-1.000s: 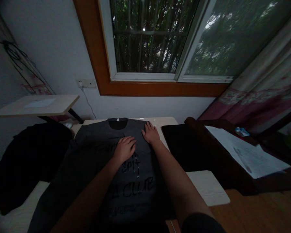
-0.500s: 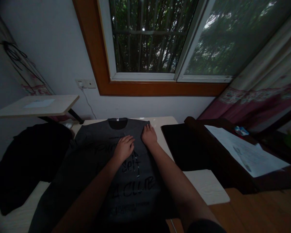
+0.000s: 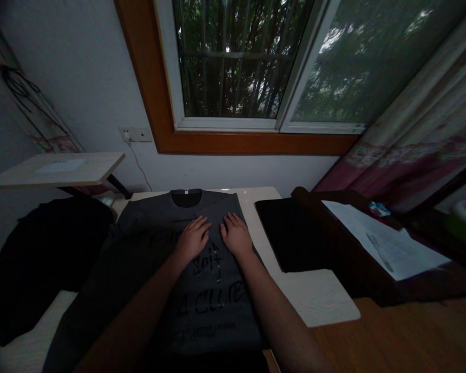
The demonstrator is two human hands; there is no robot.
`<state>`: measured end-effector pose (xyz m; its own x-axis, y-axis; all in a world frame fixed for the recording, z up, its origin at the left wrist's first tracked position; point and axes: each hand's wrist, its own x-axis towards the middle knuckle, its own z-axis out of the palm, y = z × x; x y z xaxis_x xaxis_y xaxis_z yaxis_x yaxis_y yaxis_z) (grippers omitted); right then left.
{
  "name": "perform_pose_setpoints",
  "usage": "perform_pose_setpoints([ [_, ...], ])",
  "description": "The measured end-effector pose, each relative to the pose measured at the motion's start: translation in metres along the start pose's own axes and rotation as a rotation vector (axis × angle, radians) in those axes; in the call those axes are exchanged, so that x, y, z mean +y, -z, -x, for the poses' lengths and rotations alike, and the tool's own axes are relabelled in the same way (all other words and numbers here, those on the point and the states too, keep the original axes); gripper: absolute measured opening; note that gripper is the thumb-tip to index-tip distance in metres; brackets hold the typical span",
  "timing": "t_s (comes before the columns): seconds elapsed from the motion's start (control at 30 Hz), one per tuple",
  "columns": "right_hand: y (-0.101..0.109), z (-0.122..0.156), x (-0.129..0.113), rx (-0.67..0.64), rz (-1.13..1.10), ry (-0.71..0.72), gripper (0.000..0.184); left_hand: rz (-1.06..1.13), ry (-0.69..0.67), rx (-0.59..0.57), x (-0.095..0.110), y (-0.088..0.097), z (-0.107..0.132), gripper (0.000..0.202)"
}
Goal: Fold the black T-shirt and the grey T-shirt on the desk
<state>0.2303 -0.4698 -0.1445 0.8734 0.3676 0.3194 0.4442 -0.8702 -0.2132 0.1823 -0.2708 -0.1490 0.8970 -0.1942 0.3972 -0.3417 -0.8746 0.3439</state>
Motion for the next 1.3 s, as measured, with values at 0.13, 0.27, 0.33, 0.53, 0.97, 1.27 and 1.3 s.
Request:
perform_pose_setpoints([
  [0.13,0.010,0.005,0.009,0.056,-0.001,-0.032,0.045,-0.066,0.011,-0.043,-0.020,0.014,0.016,0.044],
  [0.27,0.020,0.013,0.019,0.105,0.069,-0.122,0.039,-0.171,0.036,-0.083,-0.051,0.037,0.036,0.045],
  [0.33,0.025,0.018,0.022,0.128,0.119,-0.173,0.037,-0.222,0.062,-0.102,-0.068,0.051,0.049,0.045],
  [0.53,0.033,0.038,0.024,0.079,0.268,-0.299,0.040,-0.271,0.115,-0.112,-0.111,0.091,0.099,0.047],
  [0.97,0.036,0.049,0.020,-0.002,0.412,-0.253,0.038,-0.418,0.153,-0.049,-0.144,0.152,0.207,0.045],
  [1.27,0.043,0.048,0.020,-0.100,0.396,-0.275,0.032,-0.470,0.229,-0.035,-0.134,0.155,0.212,0.045],
  [1.3,0.044,0.048,0.021,-0.101,0.398,-0.271,0.032,-0.470,0.228,-0.038,-0.134,0.155,0.211,0.045],
])
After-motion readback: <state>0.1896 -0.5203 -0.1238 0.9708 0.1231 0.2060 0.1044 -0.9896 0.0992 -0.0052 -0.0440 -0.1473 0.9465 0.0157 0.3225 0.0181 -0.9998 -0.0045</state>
